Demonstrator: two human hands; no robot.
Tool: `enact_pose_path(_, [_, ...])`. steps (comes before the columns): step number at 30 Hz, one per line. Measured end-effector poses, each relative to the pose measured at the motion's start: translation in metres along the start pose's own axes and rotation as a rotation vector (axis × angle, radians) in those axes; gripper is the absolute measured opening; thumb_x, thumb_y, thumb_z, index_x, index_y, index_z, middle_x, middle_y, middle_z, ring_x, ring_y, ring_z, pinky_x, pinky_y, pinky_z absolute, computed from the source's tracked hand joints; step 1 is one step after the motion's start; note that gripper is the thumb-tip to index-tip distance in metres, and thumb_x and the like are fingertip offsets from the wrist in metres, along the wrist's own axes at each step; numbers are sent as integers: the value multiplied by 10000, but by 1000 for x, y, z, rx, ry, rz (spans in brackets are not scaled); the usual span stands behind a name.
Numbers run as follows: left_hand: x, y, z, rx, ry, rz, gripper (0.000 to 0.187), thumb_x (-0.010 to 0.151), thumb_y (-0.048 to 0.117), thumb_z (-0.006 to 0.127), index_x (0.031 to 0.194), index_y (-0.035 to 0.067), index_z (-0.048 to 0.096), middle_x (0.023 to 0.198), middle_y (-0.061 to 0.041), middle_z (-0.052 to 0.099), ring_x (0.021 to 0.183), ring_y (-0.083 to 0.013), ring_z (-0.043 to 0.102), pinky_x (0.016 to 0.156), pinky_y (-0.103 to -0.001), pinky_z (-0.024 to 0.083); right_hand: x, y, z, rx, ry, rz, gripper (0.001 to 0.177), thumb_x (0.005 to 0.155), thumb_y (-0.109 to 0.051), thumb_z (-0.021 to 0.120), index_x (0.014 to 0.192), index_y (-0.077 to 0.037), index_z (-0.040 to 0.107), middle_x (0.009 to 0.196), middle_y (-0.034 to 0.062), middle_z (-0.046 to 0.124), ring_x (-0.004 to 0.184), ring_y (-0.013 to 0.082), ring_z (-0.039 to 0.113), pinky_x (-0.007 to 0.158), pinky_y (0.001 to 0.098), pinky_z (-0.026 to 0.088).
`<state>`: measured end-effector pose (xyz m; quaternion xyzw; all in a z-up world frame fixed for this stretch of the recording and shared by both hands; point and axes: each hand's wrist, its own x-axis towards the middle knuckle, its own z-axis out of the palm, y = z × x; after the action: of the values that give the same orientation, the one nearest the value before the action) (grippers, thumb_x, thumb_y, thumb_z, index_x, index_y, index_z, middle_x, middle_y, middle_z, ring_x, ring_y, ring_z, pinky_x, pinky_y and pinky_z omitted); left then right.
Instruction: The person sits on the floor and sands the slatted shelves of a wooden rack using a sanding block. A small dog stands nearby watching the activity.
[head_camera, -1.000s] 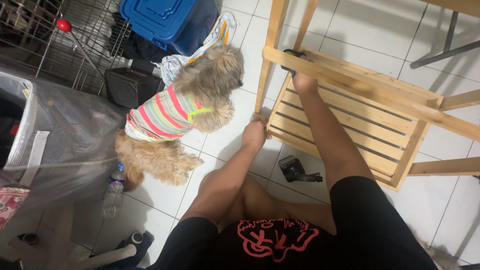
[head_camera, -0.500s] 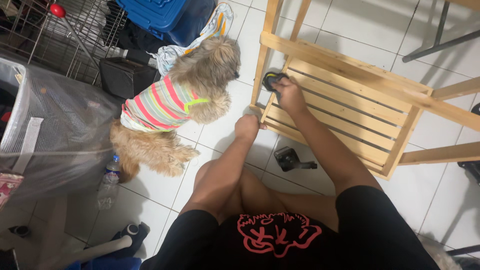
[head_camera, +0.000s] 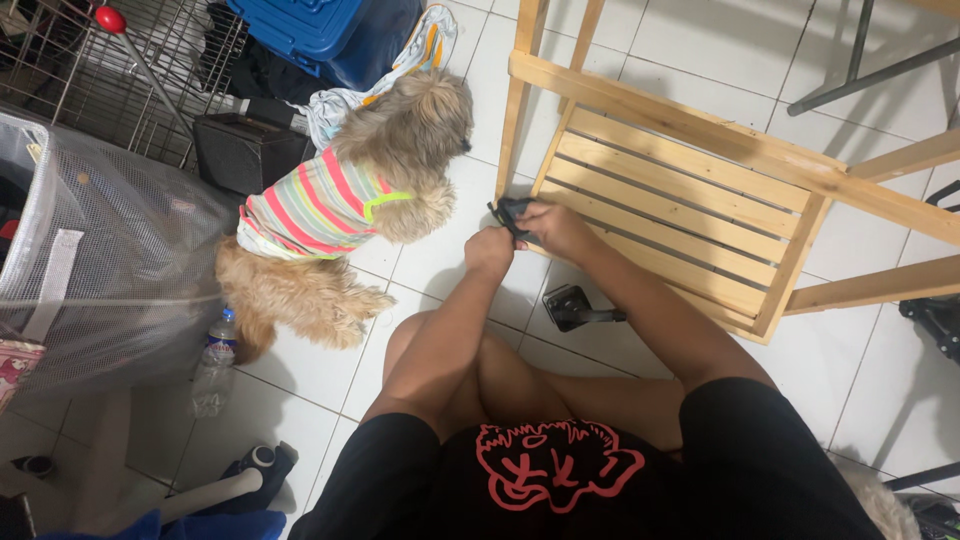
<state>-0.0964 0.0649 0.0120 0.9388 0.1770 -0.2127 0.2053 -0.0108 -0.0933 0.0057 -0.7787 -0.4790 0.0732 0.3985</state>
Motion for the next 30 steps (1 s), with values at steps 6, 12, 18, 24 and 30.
enact_pose_path(6, [-3,3,-17,-28,-29,-55,505,781,563,781,1011,114,776,1032,-158,741,1012,-339,713,845,-454,571,-3,33,1,265,-139,142,316,773,49,750,1075,-41,779,1031,131,754,902,253,711,815,346,564])
enact_pose_path(12, [-8,17,-32,-76,106,94,481,696,345,896,1006,21,722,1063,-171,722,960,-368,717,824,-463,575,-2,139,-25,434,373,565,168,939,-68,775,1101,-44,737,1006,94,723,914,145,666,841,309,569])
enact_pose_path(18, [0,24,-27,-75,101,143,493,648,221,919,1048,38,698,1070,-160,708,959,-368,712,797,-468,576,54,211,-62,28,749,498,230,989,-61,678,1209,3,704,1119,175,730,1000,313,693,843,367,546])
enact_pose_path(24, [9,22,-19,-85,80,97,514,608,209,941,1006,-8,698,1045,-148,708,970,-352,715,818,-439,580,101,230,-47,-177,677,440,202,880,9,642,1072,42,695,1107,212,714,941,349,686,830,386,558])
enact_pose_path(30, [5,21,-16,-80,128,173,439,617,144,914,981,14,705,1024,-139,703,949,-348,711,797,-439,580,102,235,-37,92,692,434,125,940,-85,638,984,-1,719,1003,200,696,851,335,654,742,425,528])
